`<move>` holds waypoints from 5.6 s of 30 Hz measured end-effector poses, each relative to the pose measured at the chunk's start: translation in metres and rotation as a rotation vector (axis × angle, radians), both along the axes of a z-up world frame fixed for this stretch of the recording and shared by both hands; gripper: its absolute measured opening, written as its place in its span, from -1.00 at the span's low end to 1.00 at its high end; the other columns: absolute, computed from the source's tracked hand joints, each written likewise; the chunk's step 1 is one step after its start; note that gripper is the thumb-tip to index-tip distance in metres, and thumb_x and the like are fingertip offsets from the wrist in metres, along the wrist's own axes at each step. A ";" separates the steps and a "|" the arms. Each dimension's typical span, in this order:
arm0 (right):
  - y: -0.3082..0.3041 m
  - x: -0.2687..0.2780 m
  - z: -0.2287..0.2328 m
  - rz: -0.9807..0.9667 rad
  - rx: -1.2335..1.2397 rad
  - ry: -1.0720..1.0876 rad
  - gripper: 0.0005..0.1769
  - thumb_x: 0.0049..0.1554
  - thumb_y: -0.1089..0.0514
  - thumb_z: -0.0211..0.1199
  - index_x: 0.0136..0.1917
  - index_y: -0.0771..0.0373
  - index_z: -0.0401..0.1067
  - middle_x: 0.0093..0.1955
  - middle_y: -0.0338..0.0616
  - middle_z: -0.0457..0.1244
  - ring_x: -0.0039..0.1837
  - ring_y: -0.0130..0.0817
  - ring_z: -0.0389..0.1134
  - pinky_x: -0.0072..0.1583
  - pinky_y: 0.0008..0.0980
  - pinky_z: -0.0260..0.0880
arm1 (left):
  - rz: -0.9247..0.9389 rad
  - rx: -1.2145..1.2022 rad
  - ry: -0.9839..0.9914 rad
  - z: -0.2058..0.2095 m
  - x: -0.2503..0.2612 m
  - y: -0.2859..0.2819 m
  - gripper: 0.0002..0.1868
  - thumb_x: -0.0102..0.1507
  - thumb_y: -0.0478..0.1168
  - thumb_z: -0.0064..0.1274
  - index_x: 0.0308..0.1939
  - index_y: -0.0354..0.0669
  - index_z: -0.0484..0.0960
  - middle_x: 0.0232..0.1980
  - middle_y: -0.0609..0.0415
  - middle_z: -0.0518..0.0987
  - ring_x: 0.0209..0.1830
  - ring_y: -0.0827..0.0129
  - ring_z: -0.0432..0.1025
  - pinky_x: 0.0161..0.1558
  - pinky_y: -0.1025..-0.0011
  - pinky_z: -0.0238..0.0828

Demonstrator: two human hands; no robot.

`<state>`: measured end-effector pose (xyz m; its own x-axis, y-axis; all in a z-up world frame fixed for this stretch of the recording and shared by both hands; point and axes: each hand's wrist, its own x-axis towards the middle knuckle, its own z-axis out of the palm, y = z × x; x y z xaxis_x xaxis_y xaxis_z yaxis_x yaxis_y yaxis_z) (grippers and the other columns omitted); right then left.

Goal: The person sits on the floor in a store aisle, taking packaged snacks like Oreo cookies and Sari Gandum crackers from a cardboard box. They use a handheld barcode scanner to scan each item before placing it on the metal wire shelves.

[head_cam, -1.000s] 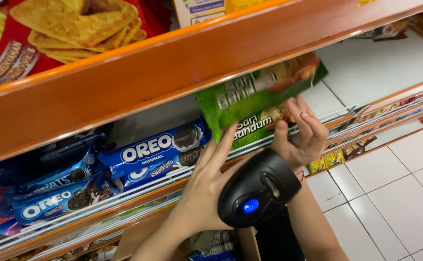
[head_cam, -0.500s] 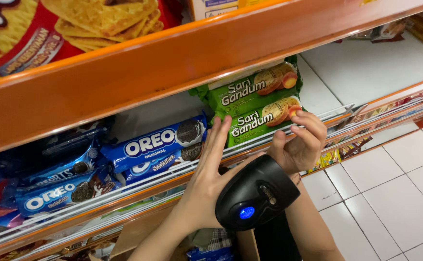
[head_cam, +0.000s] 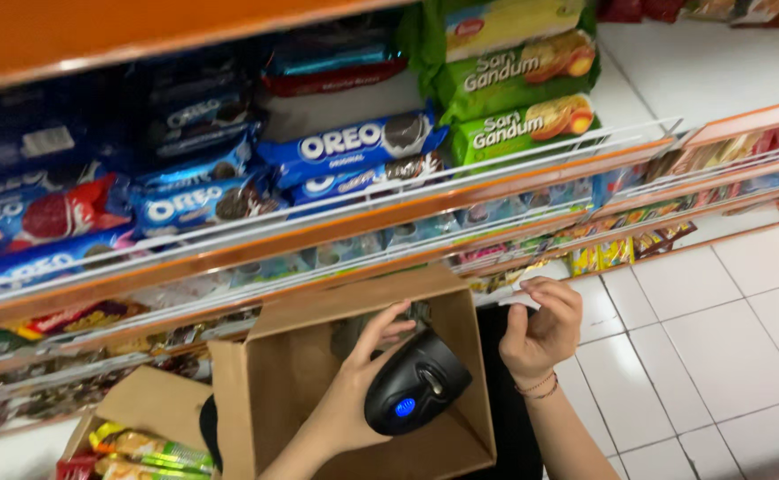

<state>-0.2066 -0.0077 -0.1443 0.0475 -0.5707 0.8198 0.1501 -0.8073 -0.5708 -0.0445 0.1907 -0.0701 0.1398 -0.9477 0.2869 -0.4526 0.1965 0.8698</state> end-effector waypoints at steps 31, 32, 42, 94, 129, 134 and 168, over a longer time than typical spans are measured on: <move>0.108 0.062 -0.351 0.452 -0.264 2.111 -0.59 0.05 0.07 0.29 0.19 0.14 0.51 0.15 -0.04 0.38 0.17 -0.09 0.45 0.14 -0.02 0.46 | 0.560 -0.003 0.169 -0.169 0.002 0.196 -0.58 0.12 -0.31 0.42 0.03 -0.30 0.66 0.42 -0.05 0.36 0.38 0.12 0.40 0.34 0.26 0.39; 0.113 0.059 -0.352 0.434 -0.289 2.126 -0.63 0.07 0.08 0.27 0.16 0.15 0.52 0.17 -0.08 0.37 0.20 -0.13 0.44 0.16 -0.04 0.45 | 0.561 -0.006 0.185 -0.169 0.002 0.198 -0.58 0.12 -0.30 0.42 0.03 -0.29 0.66 0.42 -0.05 0.36 0.37 0.13 0.40 0.34 0.26 0.39; 0.114 0.059 -0.369 0.219 -0.570 1.763 -0.71 0.15 0.14 0.17 0.16 0.13 0.45 0.14 -0.16 0.31 0.24 -0.22 0.35 0.23 -0.18 0.32 | 0.574 0.016 0.201 -0.167 0.006 0.196 -0.55 0.09 -0.32 0.41 0.03 -0.31 0.64 0.41 -0.05 0.35 0.32 0.15 0.43 0.30 0.28 0.40; 0.140 -0.077 -0.103 1.817 1.750 0.147 -0.13 0.33 -0.36 -0.17 0.47 0.50 0.11 -0.25 0.11 0.22 -0.44 -0.18 0.26 -0.40 -0.35 0.32 | 0.128 0.226 0.108 -0.064 -0.064 0.185 -0.51 -0.07 -0.29 0.24 -0.09 -0.43 0.54 -0.10 -0.17 0.48 -0.13 -0.04 0.50 -0.06 0.24 0.47; 0.144 -0.052 -0.061 0.896 1.113 -0.262 -0.19 0.25 0.41 0.20 0.63 0.13 -0.09 0.54 0.09 0.07 0.48 -0.15 0.20 0.51 -0.02 0.20 | 0.216 0.165 0.531 -0.102 -0.045 0.140 -0.29 0.11 -0.22 0.40 0.28 -0.27 0.43 0.09 0.09 0.58 0.09 0.41 0.45 0.20 0.41 0.39; 0.141 -0.041 -0.048 0.747 0.820 -0.249 0.28 0.17 0.57 0.21 0.68 -0.28 -0.56 0.59 0.00 -0.04 0.47 -0.20 0.17 0.39 -0.02 0.28 | 0.185 0.030 0.595 -0.072 -0.051 0.127 -0.01 0.13 -0.15 0.39 0.54 -0.28 0.18 0.36 0.04 0.40 0.37 0.36 0.32 0.41 0.39 0.22; -0.006 0.089 0.091 0.204 0.150 0.135 -0.72 0.30 0.49 0.22 0.27 0.43 0.39 0.28 -0.07 0.21 0.27 -0.39 0.26 0.30 -0.44 0.35 | 0.328 -0.349 -0.237 0.063 0.098 0.029 -0.67 0.04 -0.16 0.27 -0.20 -0.30 0.69 0.58 -0.32 0.26 0.20 0.07 0.38 0.29 0.15 0.28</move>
